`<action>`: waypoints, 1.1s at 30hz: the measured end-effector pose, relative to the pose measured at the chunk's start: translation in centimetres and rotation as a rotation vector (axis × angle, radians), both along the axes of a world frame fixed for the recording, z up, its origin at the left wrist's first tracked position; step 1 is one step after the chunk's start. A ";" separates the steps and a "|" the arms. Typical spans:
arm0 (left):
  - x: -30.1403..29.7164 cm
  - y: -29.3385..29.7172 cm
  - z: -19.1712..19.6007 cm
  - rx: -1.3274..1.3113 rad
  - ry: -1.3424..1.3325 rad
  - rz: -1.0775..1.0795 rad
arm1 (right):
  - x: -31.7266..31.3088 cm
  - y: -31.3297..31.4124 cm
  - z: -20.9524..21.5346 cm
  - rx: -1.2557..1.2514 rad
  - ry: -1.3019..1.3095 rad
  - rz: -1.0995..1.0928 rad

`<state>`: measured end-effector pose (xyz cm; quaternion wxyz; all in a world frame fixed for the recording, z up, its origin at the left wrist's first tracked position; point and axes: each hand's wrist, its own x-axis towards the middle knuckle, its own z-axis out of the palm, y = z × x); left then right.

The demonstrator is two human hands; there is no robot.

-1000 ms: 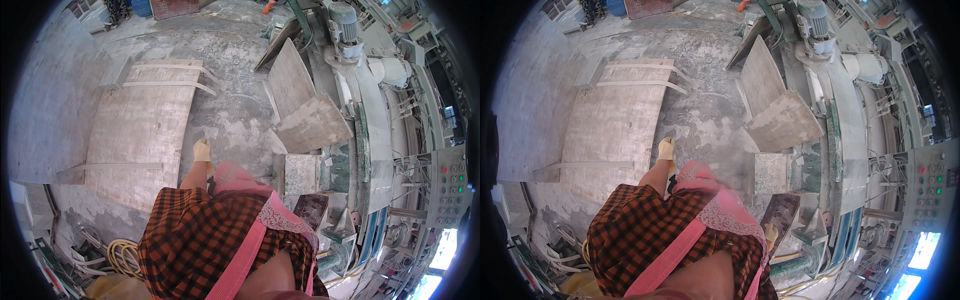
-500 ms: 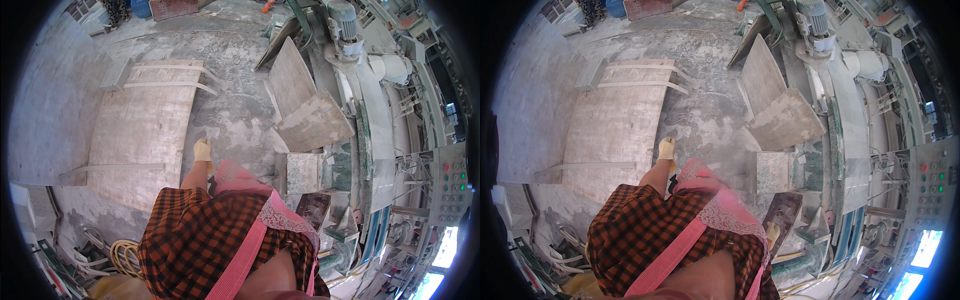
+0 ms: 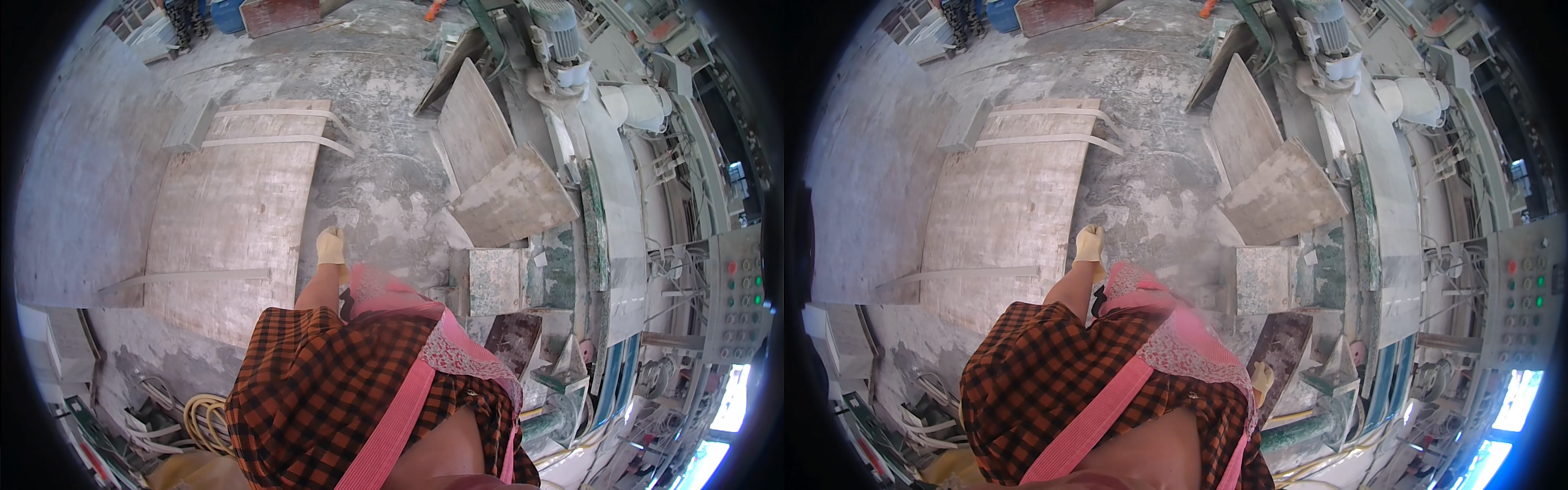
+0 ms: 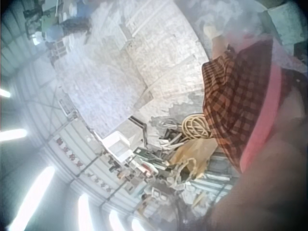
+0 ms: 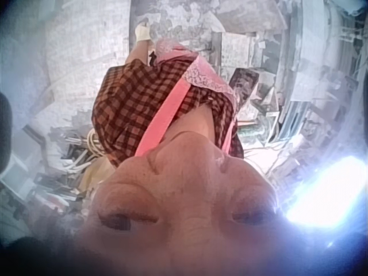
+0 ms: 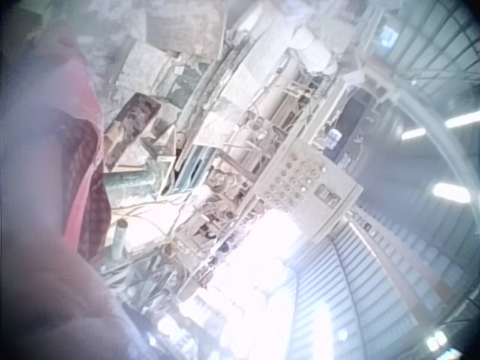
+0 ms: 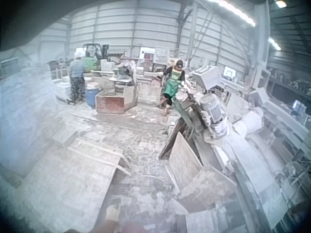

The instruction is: The person repeatedly picks up rectangular tiles from a pile, wipes their surfaces with a cloth, and places them onto a conveyor belt. The person also briefly uses a hose to spray water onto the conveyor area.

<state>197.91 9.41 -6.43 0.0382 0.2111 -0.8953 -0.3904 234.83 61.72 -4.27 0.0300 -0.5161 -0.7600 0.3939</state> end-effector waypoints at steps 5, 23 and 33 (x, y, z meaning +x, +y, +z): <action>0.1 0.5 0.3 -0.040 0.006 -0.008 | 0.2 0.5 0.0 0.037 -0.027 0.010; 0.8 2.0 2.5 -0.023 -0.015 0.017 | 0.0 1.5 0.5 0.065 -0.015 -0.017; 1.0 2.0 1.8 -0.015 0.031 0.035 | 0.3 1.7 0.6 0.089 -0.043 0.038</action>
